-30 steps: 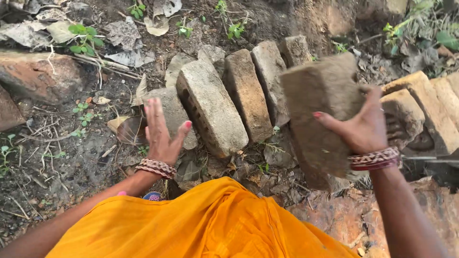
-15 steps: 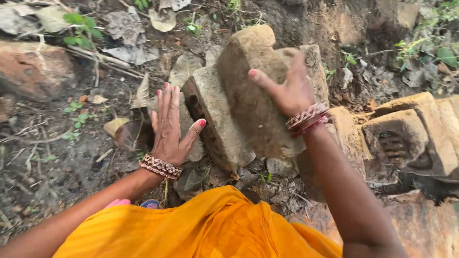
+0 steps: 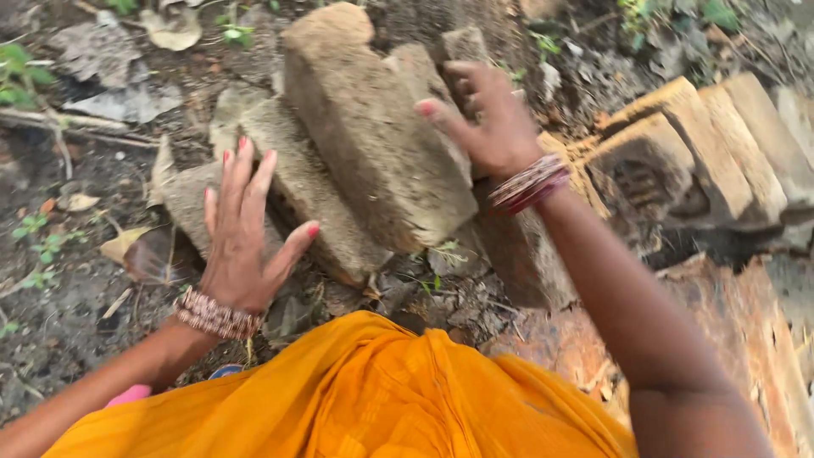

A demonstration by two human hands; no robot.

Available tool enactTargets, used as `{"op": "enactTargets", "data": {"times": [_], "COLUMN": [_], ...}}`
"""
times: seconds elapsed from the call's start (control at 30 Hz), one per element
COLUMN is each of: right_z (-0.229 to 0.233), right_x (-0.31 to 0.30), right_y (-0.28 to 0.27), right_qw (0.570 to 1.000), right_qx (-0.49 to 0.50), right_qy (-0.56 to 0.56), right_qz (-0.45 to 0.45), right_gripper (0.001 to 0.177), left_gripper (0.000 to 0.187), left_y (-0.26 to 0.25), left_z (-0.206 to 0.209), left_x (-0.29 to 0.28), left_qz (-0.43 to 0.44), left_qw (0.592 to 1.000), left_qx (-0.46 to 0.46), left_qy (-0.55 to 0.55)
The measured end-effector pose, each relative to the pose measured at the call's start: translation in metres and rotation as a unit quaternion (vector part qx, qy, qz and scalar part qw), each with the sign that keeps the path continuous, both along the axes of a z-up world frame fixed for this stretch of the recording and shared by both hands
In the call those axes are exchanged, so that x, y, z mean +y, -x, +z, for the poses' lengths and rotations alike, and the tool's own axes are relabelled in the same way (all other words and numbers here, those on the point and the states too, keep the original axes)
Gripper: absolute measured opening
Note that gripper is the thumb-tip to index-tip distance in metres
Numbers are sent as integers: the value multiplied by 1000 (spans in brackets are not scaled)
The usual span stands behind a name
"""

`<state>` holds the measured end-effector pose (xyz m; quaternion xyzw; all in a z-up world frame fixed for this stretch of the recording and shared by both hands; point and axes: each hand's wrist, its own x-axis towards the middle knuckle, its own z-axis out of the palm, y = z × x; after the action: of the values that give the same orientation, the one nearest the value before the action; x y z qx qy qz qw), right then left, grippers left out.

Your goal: The person kneels on bare ground and arranges loose bricks into a neat row, picking each brick by hand, turning it, and fitting it alongside the others. They continue placing bricks one at a time to extend the aligned line across the dirt.

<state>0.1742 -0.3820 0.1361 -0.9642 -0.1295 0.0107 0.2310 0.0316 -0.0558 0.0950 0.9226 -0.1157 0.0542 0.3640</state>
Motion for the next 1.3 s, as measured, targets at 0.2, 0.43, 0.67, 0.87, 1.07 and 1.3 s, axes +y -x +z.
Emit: {"op": "enactTargets", "data": {"times": [0.2, 0.43, 0.67, 0.87, 1.07, 1.3], "right_z": [-63, -128, -175, -170, -184, -190], "right_x": [-185, -172, -118, -102, -146, -181], "right_y": [34, 130, 161, 168, 178, 205], "right_qw": [977, 922, 894, 897, 918, 902], "right_qx": [-9, 228, 169, 180, 100, 87], "right_qy": [137, 182, 283, 238, 129, 145], "right_qz": [-161, -255, -303, -327, -362, -398], "right_gripper": [54, 113, 129, 130, 105, 116], "left_gripper": [83, 81, 79, 79, 78, 70], "left_y": [23, 27, 26, 23, 21, 18], "left_z": [4, -5, -4, -9, -2, 16], "left_x": [-15, -20, -22, -28, -27, -28], "left_qz": [-76, -120, -119, -131, -155, -179], "left_qw": [997, 990, 990, 989, 986, 977], "left_qx": [3, 3, 7, 3, -17, -75], "left_qy": [-24, -75, -74, -71, -63, -86]}}
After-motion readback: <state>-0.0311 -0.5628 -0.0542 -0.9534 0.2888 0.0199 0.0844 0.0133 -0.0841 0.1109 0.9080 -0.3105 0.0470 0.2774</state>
